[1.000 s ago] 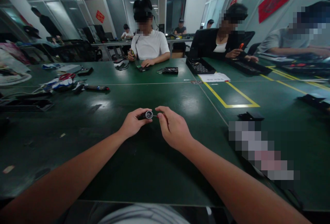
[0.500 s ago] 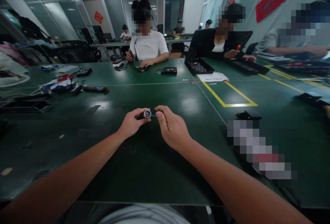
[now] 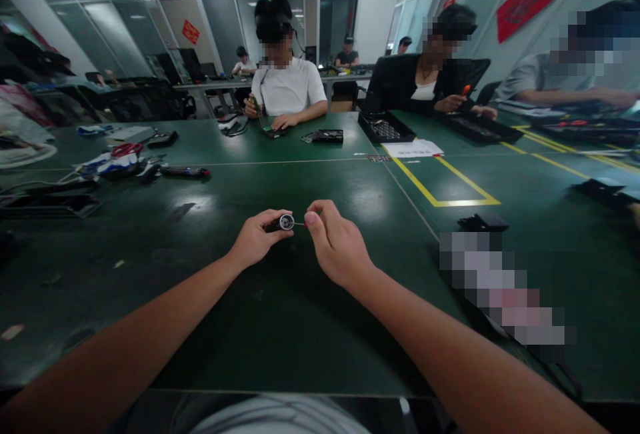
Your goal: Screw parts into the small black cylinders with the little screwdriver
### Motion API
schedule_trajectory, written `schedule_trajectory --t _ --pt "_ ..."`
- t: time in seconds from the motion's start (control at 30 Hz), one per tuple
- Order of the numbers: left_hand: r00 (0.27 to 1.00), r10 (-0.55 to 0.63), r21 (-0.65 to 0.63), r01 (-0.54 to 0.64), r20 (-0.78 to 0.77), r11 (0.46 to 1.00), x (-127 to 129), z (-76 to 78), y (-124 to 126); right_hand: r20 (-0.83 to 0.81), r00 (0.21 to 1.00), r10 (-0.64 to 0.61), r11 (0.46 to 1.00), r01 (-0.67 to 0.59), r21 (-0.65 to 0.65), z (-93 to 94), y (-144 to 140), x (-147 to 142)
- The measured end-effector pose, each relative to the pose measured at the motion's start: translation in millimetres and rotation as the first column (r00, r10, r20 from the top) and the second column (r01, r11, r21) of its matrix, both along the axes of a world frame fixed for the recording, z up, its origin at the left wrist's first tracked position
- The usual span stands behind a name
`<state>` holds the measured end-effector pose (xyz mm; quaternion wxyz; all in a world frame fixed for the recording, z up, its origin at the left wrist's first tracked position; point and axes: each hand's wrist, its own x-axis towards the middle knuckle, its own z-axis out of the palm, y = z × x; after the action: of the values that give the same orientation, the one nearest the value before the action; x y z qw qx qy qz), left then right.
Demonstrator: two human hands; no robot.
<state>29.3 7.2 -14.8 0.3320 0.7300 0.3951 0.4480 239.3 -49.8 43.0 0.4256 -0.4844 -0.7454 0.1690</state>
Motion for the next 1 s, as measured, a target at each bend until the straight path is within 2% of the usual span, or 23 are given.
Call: schedule_trajectory --t 0.17,0.37,0.57,0.77,0.83,0.9,0.97,1.0 --pt "1.000 -0.002 0.008 0.002 0.006 1.000 0 -0.4 1 -0.004 1.000 -0.018 1.000 0.018 -0.002 -0.8 2 -1" --pt "0.999 0.021 0.001 -0.021 0.024 1.000 -3 -4.6 5 -0.131 0.991 -0.004 1.000 0.007 0.024 -9.1 7 0" --pt "0.999 0.008 0.051 -0.006 -0.046 0.999 -1 3.2 1 -0.286 0.957 -0.039 0.999 0.036 -0.015 -10.1 8 2" --pt "0.996 0.025 0.077 -0.019 -0.087 0.997 -1 7.7 -3 -0.298 0.954 -0.027 1.000 0.025 -0.008 -7.5 8 1" --pt "0.994 0.023 0.103 -0.012 -0.103 0.995 -1 10.5 -4 -0.323 0.944 -0.067 0.997 0.052 -0.053 -10.8 14 2" --pt "0.990 0.002 0.144 0.019 -0.141 0.989 0 14.3 -6 -0.438 0.891 -0.122 0.987 0.060 -0.152 -16.6 25 5" --pt "0.983 -0.010 0.176 0.043 -0.184 0.983 -1 17.8 -6 -0.610 0.778 -0.151 0.949 -0.058 -0.309 -23.1 36 10" --pt "0.980 -0.004 0.181 0.041 -0.199 0.983 -2 18.9 -6 -0.658 0.737 -0.152 0.910 -0.155 -0.385 -25.9 41 13"
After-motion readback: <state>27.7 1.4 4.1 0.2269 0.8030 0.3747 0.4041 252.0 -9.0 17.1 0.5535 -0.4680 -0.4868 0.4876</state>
